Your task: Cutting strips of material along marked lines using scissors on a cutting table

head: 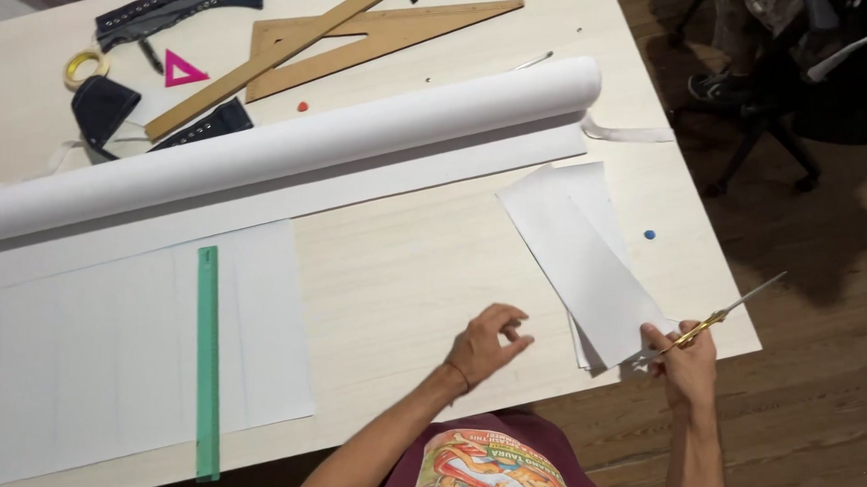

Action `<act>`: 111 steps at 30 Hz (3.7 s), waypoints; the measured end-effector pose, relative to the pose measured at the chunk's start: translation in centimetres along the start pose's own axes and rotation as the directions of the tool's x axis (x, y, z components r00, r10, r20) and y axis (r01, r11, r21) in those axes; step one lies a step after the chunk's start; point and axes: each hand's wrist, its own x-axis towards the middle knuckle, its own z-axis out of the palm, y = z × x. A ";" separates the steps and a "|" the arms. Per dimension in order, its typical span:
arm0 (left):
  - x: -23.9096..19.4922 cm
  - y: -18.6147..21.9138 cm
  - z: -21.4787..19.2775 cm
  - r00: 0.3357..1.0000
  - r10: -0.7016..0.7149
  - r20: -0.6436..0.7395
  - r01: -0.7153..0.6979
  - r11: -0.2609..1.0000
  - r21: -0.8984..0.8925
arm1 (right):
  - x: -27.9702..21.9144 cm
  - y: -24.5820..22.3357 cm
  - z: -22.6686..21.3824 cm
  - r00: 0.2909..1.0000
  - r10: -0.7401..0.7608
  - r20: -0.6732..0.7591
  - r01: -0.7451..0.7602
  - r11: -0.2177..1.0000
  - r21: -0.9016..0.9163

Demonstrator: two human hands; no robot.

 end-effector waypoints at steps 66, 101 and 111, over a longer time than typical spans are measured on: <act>41.3 3.3 -2.4 0.201 -0.149 0.968 -0.978 0.023 0.207 | -6.2 6.3 6.9 0.854 -0.505 0.126 0.305 0.289 -0.907; 33.6 0.1 -4.6 0.586 0.144 0.797 -0.802 -0.034 0.596 | 16.3 -3.9 -8.9 0.975 -0.043 -0.217 -0.101 0.786 -0.610; 14.6 2.7 -13.3 0.935 0.252 0.248 -0.353 0.700 0.620 | 20.0 -7.4 -3.3 0.950 -0.202 -0.237 0.067 0.877 -0.477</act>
